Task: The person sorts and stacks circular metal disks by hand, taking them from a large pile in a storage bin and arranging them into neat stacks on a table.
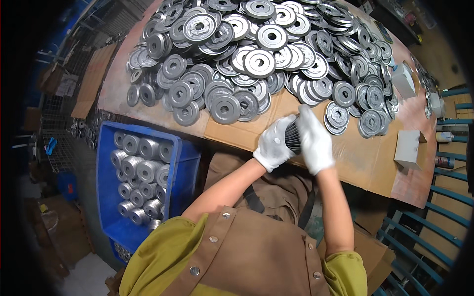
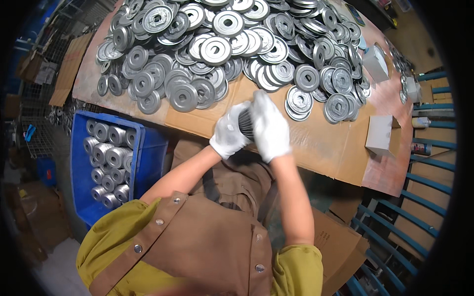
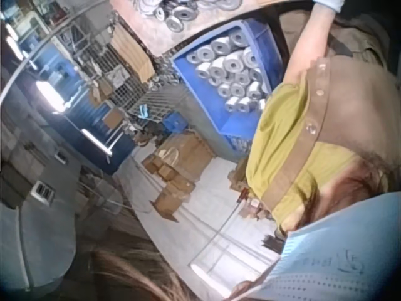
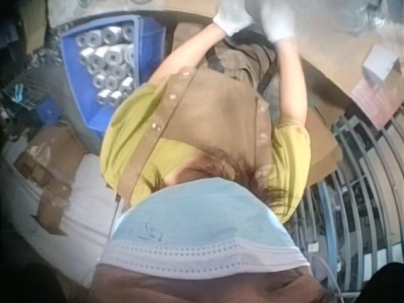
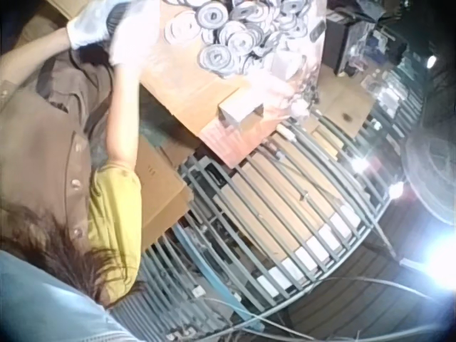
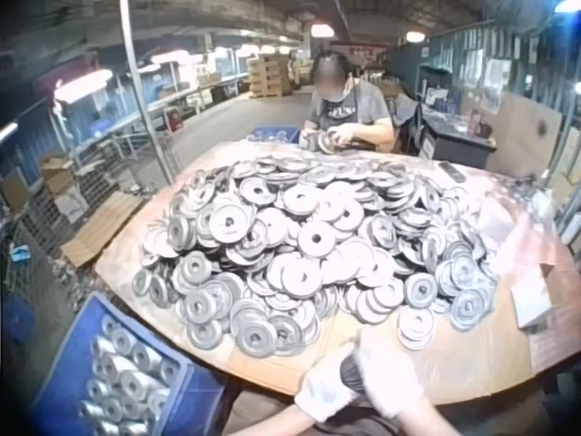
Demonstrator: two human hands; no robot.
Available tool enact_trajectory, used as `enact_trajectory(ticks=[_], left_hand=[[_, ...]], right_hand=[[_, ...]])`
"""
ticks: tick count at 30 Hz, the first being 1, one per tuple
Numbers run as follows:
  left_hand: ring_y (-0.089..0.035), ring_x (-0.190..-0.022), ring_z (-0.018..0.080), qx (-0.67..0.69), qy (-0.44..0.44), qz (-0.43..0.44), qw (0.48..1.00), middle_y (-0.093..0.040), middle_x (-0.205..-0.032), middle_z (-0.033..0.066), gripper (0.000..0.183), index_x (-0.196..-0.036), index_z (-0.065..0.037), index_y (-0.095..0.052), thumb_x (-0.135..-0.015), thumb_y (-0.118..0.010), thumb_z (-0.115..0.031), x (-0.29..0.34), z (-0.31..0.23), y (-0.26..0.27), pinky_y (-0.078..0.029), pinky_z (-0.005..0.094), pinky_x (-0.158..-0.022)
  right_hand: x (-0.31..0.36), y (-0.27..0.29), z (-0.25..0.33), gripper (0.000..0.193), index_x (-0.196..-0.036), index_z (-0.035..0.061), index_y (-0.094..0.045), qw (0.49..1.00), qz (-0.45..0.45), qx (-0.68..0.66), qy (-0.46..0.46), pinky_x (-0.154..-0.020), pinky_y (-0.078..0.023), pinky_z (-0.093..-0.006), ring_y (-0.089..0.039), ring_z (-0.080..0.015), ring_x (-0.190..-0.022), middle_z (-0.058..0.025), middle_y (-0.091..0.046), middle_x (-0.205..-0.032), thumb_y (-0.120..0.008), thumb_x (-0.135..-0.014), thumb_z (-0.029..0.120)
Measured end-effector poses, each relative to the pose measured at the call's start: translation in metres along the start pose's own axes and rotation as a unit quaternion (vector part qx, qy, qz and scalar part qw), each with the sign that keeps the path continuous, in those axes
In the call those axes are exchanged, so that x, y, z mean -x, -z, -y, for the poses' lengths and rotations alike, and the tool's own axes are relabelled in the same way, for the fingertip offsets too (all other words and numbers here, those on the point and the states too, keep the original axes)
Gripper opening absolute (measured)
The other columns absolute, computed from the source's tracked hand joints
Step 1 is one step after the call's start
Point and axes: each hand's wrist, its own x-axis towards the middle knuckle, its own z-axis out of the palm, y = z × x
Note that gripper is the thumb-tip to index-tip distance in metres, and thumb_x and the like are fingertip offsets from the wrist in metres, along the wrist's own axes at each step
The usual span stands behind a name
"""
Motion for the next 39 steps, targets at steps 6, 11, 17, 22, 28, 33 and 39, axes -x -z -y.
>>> enact_trajectory(ticks=[6,11,17,22,28,33,39], left_hand=[[-0.070,-0.100,0.0393,-0.030,0.022,0.012,0.999,-0.070,-0.110,0.0163,0.053,-0.130,-0.007,-0.058,-0.086,-0.079,-0.029,-0.001,0.001,0.005,-0.057,0.0475,-0.085],[-0.068,-0.101,0.0392,-0.067,0.051,0.050,0.995,-0.068,-0.109,0.0169,0.047,-0.132,-0.010,-0.058,-0.089,-0.072,-0.024,-0.011,-0.017,0.000,-0.057,0.0472,-0.086],[-0.068,-0.101,0.0399,-0.064,0.044,0.041,0.996,-0.068,-0.109,0.0185,0.060,-0.131,-0.010,-0.058,-0.077,-0.083,-0.022,-0.008,-0.009,0.005,-0.057,0.0479,-0.088],[-0.068,-0.104,0.0389,-0.070,0.056,0.074,0.993,-0.066,-0.110,0.0166,0.071,-0.135,-0.013,-0.054,-0.073,-0.087,-0.025,-0.014,-0.027,0.007,-0.057,0.0481,-0.085],[-0.068,-0.108,0.0384,-0.078,0.019,0.026,0.996,-0.063,-0.124,0.0148,0.091,-0.142,-0.012,-0.052,-0.064,-0.095,-0.029,-0.009,-0.019,0.010,-0.056,0.0482,-0.091],[-0.068,-0.108,0.0383,-0.035,-0.016,-0.010,0.999,-0.066,-0.118,0.0156,0.096,-0.146,-0.011,-0.049,-0.063,-0.096,-0.025,-0.014,-0.014,0.000,-0.056,0.0468,-0.093],[-0.069,-0.111,0.0386,0.050,0.086,0.058,0.993,-0.070,-0.121,0.0196,0.099,-0.149,-0.008,-0.047,-0.063,-0.094,-0.019,-0.022,-0.019,0.016,-0.055,0.0441,-0.097]], right_hand=[[0.008,-0.008,0.008,0.048,-0.142,0.0015,-0.058,0.985,0.004,0.118,0.122,-0.107,-0.048,-0.0471,-0.061,-0.0393,-0.127,-0.0229,-0.063,-0.138,-0.064,-0.099,0.023],[-0.016,0.002,0.017,0.044,-0.140,-0.0030,-0.061,0.998,0.030,0.047,-0.018,-0.107,-0.050,-0.0424,-0.065,-0.0427,-0.120,-0.0270,-0.066,-0.134,-0.052,-0.109,0.027],[0.004,-0.003,0.014,0.042,-0.135,0.0012,-0.065,0.976,-0.017,0.162,0.141,-0.104,-0.051,-0.0409,-0.065,-0.0395,-0.120,-0.0259,-0.068,-0.130,-0.055,-0.106,0.030],[-0.022,0.004,-0.019,0.039,-0.126,-0.0014,-0.071,0.993,0.070,-0.075,-0.064,-0.099,-0.053,-0.0403,-0.069,-0.0387,-0.111,-0.0231,-0.072,-0.122,-0.056,-0.106,0.029],[-0.033,0.008,-0.053,0.044,-0.126,-0.0023,-0.073,0.942,0.154,-0.258,-0.149,-0.097,-0.052,-0.0324,-0.071,-0.0194,-0.106,-0.0118,-0.078,-0.118,-0.055,-0.109,0.033],[-0.030,0.007,-0.058,0.042,-0.132,-0.0010,-0.071,0.962,0.082,-0.236,-0.113,-0.103,-0.050,-0.0309,-0.069,-0.0199,-0.115,-0.0153,-0.074,-0.131,-0.059,-0.106,0.030],[-0.015,0.008,-0.037,0.038,-0.132,-0.0004,-0.071,0.964,0.020,-0.229,-0.136,-0.100,-0.051,-0.0304,-0.071,-0.0190,-0.112,-0.0157,-0.074,-0.130,-0.063,-0.104,0.024]])
